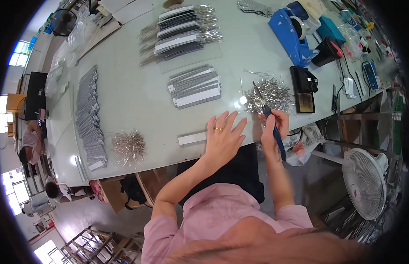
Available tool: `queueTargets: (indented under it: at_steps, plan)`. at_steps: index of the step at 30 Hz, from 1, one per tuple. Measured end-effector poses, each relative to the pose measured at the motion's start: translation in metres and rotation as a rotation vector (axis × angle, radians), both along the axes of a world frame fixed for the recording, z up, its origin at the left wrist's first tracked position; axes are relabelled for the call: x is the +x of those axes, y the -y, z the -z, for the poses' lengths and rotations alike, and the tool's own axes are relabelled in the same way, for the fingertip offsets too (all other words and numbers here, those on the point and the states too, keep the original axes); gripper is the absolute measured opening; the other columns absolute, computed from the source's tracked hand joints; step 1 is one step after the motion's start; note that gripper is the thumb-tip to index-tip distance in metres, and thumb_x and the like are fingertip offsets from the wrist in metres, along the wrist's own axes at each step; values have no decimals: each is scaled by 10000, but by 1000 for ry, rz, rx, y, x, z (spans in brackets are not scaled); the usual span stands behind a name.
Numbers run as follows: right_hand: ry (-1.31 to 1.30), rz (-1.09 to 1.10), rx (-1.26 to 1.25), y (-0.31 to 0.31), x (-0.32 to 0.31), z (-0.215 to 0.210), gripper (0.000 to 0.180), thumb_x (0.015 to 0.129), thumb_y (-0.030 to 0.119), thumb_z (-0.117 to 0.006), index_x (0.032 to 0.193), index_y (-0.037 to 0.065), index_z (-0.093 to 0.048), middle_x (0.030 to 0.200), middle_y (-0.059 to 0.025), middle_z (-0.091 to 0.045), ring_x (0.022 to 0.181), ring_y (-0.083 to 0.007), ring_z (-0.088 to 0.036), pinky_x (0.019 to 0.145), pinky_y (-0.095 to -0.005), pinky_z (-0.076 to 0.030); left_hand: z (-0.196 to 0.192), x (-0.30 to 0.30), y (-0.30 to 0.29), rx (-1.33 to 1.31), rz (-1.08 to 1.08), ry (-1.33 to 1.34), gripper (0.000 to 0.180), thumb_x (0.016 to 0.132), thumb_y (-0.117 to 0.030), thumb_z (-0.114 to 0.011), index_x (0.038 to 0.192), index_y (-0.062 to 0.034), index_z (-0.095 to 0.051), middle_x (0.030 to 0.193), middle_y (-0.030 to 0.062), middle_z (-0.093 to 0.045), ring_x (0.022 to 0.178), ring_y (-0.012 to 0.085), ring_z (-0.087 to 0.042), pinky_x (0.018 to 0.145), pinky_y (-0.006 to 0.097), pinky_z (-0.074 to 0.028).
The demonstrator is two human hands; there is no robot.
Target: Soldering small wires onto metal electronic components at a factory workbench.
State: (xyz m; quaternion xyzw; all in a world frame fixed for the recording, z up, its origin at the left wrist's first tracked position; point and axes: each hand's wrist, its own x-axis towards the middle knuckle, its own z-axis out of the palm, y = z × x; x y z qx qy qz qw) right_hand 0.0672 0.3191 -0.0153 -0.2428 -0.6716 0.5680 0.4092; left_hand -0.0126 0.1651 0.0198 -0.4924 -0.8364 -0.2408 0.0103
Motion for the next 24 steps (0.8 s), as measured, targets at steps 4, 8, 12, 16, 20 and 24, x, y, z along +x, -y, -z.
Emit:
queueTargets:
  at_steps: [4,8,12,16,20,24]
  plan:
    - [-32,-14,-17,4,4,3,159,962,52,-518,1110,-4,-511,966,-100,-608,792,-186,-667,744,-286,-509,3,15,-1,-41,-92,15,483,853,-271,-685,1310,-156,-577,1441,110,-422,1350,320,-320,1079,552,-237]
    - [-53,-8,-51,5,3,-1,166,961,67,-526,1111,-2,-505,964,-105,-607,783,-191,-665,745,-291,-515,2,40,17,-87,-195,113,581,863,-336,-672,1374,-105,-521,1508,137,-351,1397,345,-244,1104,566,-153]
    - [-47,-38,-24,5,-2,-4,171,954,60,-533,1111,-3,-504,954,-107,-616,784,-193,-665,759,-298,-519,-2,45,23,-106,-302,200,617,877,-357,-653,1402,-76,-490,1541,159,-303,1422,358,-200,1116,562,-88]
    - [-27,-44,-70,3,4,-6,142,948,52,-538,1075,-7,-516,949,-113,-628,786,-196,-667,768,-302,-518,-1,44,24,-106,-317,194,607,883,-342,-644,1407,-80,-487,1545,155,-299,1424,359,-198,1113,571,-85]
    - [23,-223,65,2,39,-5,98,890,34,-629,956,0,-565,889,-105,-650,788,-210,-684,785,-344,-555,2,38,51,-70,-283,42,577,868,-349,-660,1375,-104,-534,1521,145,-356,1413,354,-259,1127,536,-107]
    - [168,-298,242,2,64,-28,96,817,38,-682,814,26,-587,749,-87,-653,708,-210,-667,796,-370,-569,-1,18,91,-101,-298,-14,523,807,-281,-723,1294,-129,-607,1446,119,-460,1359,326,-349,1103,511,-214]
